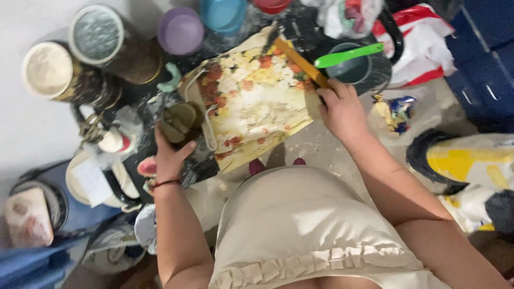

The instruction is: Cleaning and removing excess material from a dental mold using hands and a small tool.

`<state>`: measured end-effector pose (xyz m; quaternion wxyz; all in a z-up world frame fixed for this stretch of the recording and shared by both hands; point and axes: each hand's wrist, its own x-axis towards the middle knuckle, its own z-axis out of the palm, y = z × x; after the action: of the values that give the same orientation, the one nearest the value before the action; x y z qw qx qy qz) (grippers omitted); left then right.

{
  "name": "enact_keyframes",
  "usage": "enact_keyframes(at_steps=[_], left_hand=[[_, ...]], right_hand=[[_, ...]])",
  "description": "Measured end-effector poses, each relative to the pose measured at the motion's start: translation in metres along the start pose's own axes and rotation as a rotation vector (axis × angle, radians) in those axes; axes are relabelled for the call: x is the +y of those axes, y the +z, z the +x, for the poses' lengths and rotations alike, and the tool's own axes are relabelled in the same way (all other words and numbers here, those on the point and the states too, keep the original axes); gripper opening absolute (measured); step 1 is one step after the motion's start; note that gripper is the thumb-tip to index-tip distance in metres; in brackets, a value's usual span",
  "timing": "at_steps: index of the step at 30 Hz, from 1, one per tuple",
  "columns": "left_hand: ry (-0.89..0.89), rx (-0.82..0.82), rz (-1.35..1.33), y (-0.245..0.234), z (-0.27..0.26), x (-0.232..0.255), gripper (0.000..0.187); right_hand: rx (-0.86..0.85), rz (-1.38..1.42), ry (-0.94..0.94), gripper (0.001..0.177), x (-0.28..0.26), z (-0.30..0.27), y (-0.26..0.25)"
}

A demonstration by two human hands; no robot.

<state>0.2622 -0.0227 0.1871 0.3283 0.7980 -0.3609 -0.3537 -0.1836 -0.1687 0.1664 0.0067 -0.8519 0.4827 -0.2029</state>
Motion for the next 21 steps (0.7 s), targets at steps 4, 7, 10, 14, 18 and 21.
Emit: enact_keyframes(at_steps=[4, 7, 10, 14, 18, 21], left_hand=[[-0.007, 0.055, -0.057, 0.017, 0.019, -0.014, 0.14], [0.166, 0.194, -0.251, 0.037, 0.02, -0.005, 0.139], [0.167, 0.404, -0.196, 0.053, 0.022, 0.003, 0.098], [0.073, 0.483, -0.196, 0.057, 0.03, -0.006, 0.069], [0.057, 0.433, -0.148, 0.047, 0.018, 0.01, 0.066], [0.079, 0.461, -0.139, 0.044, 0.036, -0.019, 0.051]], right_hand=[[-0.017, -0.273, -0.037, 0.028, 0.004, 0.001, 0.039], [0.046, -0.442, 0.039, 0.03, 0.006, 0.0, 0.057], [0.133, -0.502, -0.016, 0.029, 0.017, 0.005, 0.073], [0.177, -0.533, -0.03, 0.024, 0.009, 0.015, 0.081], [-0.058, -0.352, 0.157, 0.05, -0.029, 0.029, 0.057], [-0.326, -0.077, 0.326, 0.072, -0.03, 0.035, 0.048]])
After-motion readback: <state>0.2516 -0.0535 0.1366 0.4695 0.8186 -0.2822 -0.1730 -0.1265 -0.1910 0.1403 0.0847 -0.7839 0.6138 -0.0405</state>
